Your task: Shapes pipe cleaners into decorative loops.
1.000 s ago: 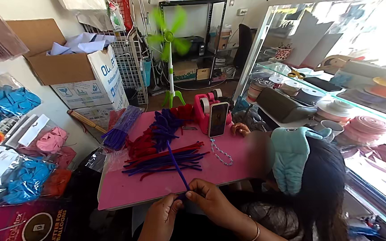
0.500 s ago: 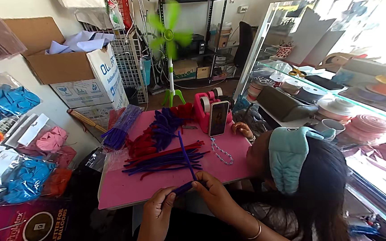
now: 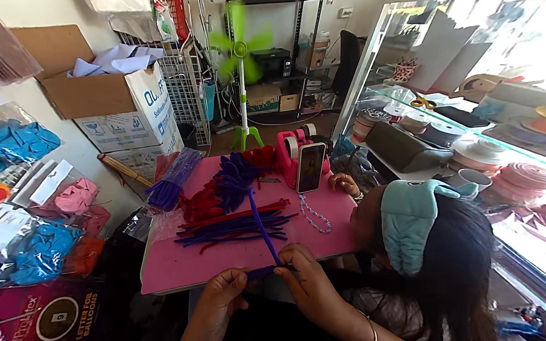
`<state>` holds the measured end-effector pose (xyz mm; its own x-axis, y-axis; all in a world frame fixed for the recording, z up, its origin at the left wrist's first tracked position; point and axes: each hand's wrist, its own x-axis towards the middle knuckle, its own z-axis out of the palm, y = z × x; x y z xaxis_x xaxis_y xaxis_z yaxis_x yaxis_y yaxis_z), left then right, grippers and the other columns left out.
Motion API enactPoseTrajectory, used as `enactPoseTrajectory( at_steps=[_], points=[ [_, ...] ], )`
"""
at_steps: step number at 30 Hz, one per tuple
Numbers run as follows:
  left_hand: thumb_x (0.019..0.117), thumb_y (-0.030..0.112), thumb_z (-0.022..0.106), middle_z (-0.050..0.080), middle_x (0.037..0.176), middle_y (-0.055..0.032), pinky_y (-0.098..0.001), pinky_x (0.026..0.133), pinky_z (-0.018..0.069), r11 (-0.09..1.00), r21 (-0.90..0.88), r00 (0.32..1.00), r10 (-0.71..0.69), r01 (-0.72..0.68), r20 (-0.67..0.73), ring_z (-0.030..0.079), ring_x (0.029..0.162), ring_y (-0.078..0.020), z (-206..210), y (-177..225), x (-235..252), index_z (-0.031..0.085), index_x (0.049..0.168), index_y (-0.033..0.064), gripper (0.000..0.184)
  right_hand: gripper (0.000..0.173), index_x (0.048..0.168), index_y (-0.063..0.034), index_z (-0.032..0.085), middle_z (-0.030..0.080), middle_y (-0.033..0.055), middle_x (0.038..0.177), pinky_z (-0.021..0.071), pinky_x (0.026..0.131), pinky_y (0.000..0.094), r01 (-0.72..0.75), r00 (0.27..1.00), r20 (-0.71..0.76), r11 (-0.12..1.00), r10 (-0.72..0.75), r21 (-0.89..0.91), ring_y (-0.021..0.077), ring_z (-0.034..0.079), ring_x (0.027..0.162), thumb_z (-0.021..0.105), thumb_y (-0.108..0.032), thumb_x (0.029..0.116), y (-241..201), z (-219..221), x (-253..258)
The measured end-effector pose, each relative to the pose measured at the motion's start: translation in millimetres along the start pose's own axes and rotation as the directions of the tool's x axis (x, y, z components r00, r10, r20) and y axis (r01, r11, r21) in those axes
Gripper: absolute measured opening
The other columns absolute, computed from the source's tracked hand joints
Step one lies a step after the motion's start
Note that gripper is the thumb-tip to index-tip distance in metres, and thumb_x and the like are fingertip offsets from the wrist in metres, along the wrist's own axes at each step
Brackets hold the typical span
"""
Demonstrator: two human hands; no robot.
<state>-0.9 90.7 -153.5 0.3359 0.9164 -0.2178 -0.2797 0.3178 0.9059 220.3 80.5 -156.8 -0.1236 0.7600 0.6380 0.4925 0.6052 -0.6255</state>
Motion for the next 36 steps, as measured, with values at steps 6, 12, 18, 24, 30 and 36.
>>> enactPoseTrajectory(
  at_steps=[6, 12, 18, 24, 30, 36],
  points=[
    [0.0948, 0.014, 0.066, 0.07, 0.115, -0.0043, -0.0213, 0.074, 0.0585, 0.86, 0.402, 0.93, 0.364, -0.313, -0.054, 0.069, 0.098, -0.0065, 2, -14, 7, 0.069, 0.096, 0.0049, 0.01, 0.018, 0.098, -0.0069, 0.066, 0.064, 0.0012, 0.094, 0.0506, 0.082, 0.0179, -0.206, 0.978, 0.068, 0.967, 0.198, 0.148, 0.0033, 0.06, 0.089, 0.062, -0.024, 0.1012, -2, -4, 4],
    [0.1015, 0.035, 0.064, 0.072, 0.107, 0.0015, -0.0171, 0.078, 0.0571, 0.25, 0.719, 0.511, 0.843, -0.648, 0.167, 0.068, 0.099, -0.0032, -6, -27, 18, 0.068, 0.106, 0.0157, 0.021, 0.011, 0.101, -0.0087, 0.063, 0.062, -0.0065, 0.082, 0.0474, 0.065, 0.0117, -0.52, 0.854, 0.263, 0.764, 0.45, 0.382, -0.004, 0.057, 0.071, 0.06, -0.02, 0.1016, -12, -14, 12],
    [0.1031, 0.031, 0.062, 0.071, 0.105, 0.0037, -0.0203, 0.093, 0.0536, 0.005, 0.709, 0.37, 0.855, -0.705, 0.362, 0.066, 0.106, -0.0059, -8, -19, 15, 0.069, 0.106, 0.0155, 0.017, 0.009, 0.101, -0.0098, 0.064, 0.064, -0.0049, 0.084, 0.0519, 0.074, 0.0178, -0.603, 0.797, 0.329, 0.635, 0.507, 0.483, 0.0018, 0.062, 0.077, 0.059, -0.017, 0.102, -12, -20, 14],
    [0.1015, 0.03, 0.064, 0.073, 0.103, 0.0043, -0.0186, 0.091, 0.0545, 0.108, 0.689, 0.395, 0.877, -0.717, 0.274, 0.067, 0.102, -0.0042, -8, -18, 15, 0.071, 0.106, 0.0147, 0.018, 0.007, 0.1, -0.0107, 0.064, 0.064, -0.0056, 0.084, 0.0521, 0.075, 0.0179, -0.597, 0.802, 0.343, 0.621, 0.49, 0.508, 0.0012, 0.062, 0.078, 0.06, -0.017, 0.1015, -12, -21, 13],
    [0.1019, 0.03, 0.063, 0.073, 0.101, 0.0053, -0.0181, 0.09, 0.0545, 0.075, 0.701, 0.344, 0.905, -0.709, 0.251, 0.068, 0.101, -0.0035, -8, -17, 15, 0.071, 0.103, 0.0144, 0.018, 0.005, 0.1, -0.0109, 0.063, 0.064, -0.0064, 0.084, 0.0511, 0.073, 0.0164, -0.582, 0.813, 0.366, 0.611, 0.453, 0.537, -0.0003, 0.061, 0.077, 0.06, -0.014, 0.1014, -13, -19, 12],
    [0.1046, 0.032, 0.059, 0.07, 0.098, 0.0031, -0.0195, 0.089, 0.0544, -0.143, 0.772, 0.219, 0.913, -0.62, 0.345, 0.067, 0.099, -0.0061, -13, -13, 14, 0.067, 0.101, 0.0137, 0.02, 0.005, 0.099, -0.0108, 0.063, 0.064, -0.0068, 0.083, 0.0527, 0.076, 0.0183, -0.592, 0.805, 0.39, 0.563, 0.447, 0.576, 0.0006, 0.063, 0.078, 0.06, -0.013, 0.1013, -18, -15, 12]
  ],
)
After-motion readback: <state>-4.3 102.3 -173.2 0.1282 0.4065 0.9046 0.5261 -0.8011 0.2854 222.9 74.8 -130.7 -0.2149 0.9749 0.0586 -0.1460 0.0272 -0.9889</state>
